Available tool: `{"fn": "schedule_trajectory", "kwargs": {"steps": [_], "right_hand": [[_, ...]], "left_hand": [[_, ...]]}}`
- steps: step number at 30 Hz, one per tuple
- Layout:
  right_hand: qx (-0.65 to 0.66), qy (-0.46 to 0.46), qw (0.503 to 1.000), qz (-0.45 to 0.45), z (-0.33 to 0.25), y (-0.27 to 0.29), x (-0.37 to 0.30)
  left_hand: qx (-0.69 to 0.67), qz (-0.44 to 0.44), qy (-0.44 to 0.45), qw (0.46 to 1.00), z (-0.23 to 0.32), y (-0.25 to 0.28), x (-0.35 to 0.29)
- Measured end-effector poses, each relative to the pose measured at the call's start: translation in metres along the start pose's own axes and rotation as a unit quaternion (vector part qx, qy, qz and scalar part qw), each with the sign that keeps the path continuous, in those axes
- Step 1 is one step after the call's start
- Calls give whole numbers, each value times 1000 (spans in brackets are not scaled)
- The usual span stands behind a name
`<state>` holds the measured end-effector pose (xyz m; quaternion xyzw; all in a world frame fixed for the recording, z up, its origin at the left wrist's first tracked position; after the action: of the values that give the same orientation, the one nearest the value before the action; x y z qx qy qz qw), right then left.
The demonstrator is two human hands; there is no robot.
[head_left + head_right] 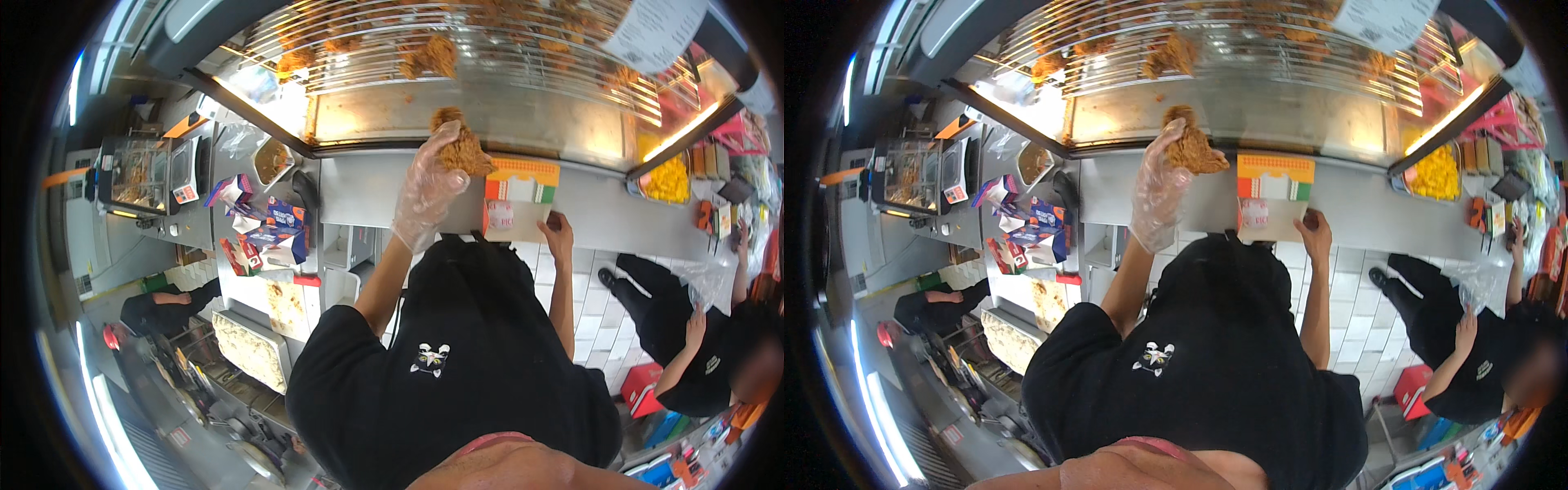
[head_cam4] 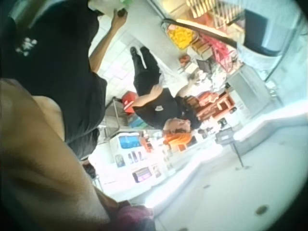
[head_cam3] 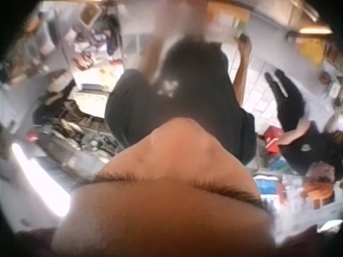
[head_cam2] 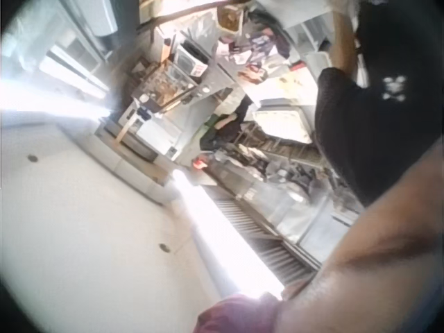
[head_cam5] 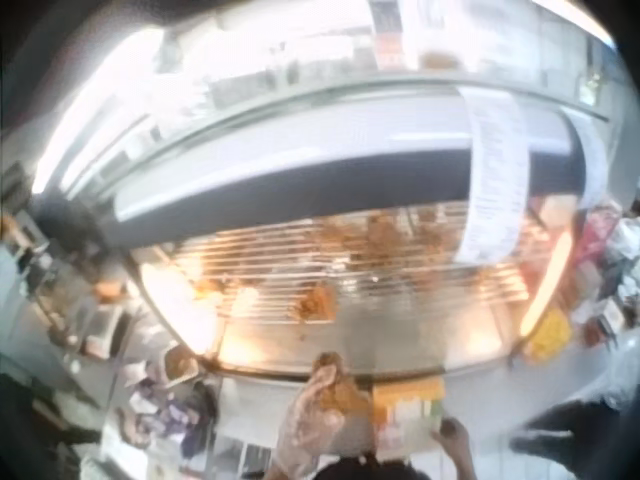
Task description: The person assembles food orders at a fast-food counter. They place fried chicken pieces and yellow side items into cardboard boxes, then add small sauce cups. The person also handles order tickets and packaging materials while coworkers work nearby.
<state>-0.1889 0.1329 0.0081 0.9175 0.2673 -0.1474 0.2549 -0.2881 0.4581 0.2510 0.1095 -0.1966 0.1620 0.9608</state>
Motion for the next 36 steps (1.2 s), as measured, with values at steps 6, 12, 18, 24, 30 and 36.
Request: {"fn": "schedule_trajectory", "kwargs": {"steps": [6, 12, 18, 24, 30, 36], "right_hand": [[-26, -11, 1000, 10, 0, -6, 2], [-12, 0, 1000, 20, -3, -8, 1], [14, -1, 1000, 24, -3, -10, -1], [22, 2, 999, 49, -3, -14, -4], [9, 2, 998, 56, -8, -13, -7], [9, 2, 999, 47, -6, -13, -6]], "left_hand": [[101, 196, 96, 971, -15, 57, 46], [42, -42, 115, 992, -75, 119, 130], [453, 138, 76, 878, -93, 176, 135], [549, 45, 71, 832, -91, 220, 160], [-27, 137, 77, 987, -89, 212, 121], [-357, 163, 157, 906, -49, 176, 37]]}}
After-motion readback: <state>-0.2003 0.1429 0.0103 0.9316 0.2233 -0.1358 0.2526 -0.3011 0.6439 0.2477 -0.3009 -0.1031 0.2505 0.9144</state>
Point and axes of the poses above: each hand's wrist, its own x-axis towards the middle knuckle, its own y-axis out of the back of the hand, z = x × y, the point moved 1 cm from there along x, towards the middle knuckle, and after that the axes turned 10 degrees about -z, right-handed, at the moved point
